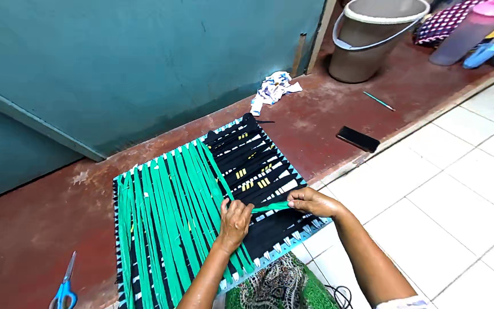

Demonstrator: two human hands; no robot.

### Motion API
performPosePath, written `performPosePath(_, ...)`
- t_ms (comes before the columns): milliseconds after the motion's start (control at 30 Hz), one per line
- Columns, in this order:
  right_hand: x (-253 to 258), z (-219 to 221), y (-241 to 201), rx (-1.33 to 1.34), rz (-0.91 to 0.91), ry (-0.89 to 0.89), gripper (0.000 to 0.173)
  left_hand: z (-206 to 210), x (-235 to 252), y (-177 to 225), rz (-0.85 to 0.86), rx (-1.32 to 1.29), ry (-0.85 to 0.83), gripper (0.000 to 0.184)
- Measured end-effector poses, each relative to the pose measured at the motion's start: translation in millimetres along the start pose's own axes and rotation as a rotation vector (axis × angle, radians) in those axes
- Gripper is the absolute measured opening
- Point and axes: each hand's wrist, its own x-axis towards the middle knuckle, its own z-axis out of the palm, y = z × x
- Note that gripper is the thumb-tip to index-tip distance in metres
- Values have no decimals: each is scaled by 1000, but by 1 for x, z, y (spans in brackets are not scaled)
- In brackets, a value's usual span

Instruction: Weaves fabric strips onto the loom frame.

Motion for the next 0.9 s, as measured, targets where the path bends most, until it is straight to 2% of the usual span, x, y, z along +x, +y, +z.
performPosePath(200, -52, 2, 0, -115, 127, 32, 22, 7, -2, 17, -4, -67, 64, 21)
performPosePath(267, -67, 4, 9, -20, 34, 72, 22, 8, -2, 18, 7, -72, 64, 22)
performPosePath(333, -75, 8, 17, 151, -83, 141, 21, 12, -4, 21, 42, -93, 34, 21)
performPosePath(467, -70, 11, 7, 256, -64, 397, 13, 29, -9, 21, 99, -152, 2, 21)
performPosePath(600, -38, -2, 0, 286, 15, 577, 9, 41, -8, 1, 5, -164, -72, 22)
performPosePath(767, 32, -42, 15, 236, 111, 504, 9, 62, -15, -16, -83, -186, -242, 18)
performPosePath(900, 120, -99, 33, 8, 229, 517, 22, 73, -24, -15, -137, -148, -232, 17)
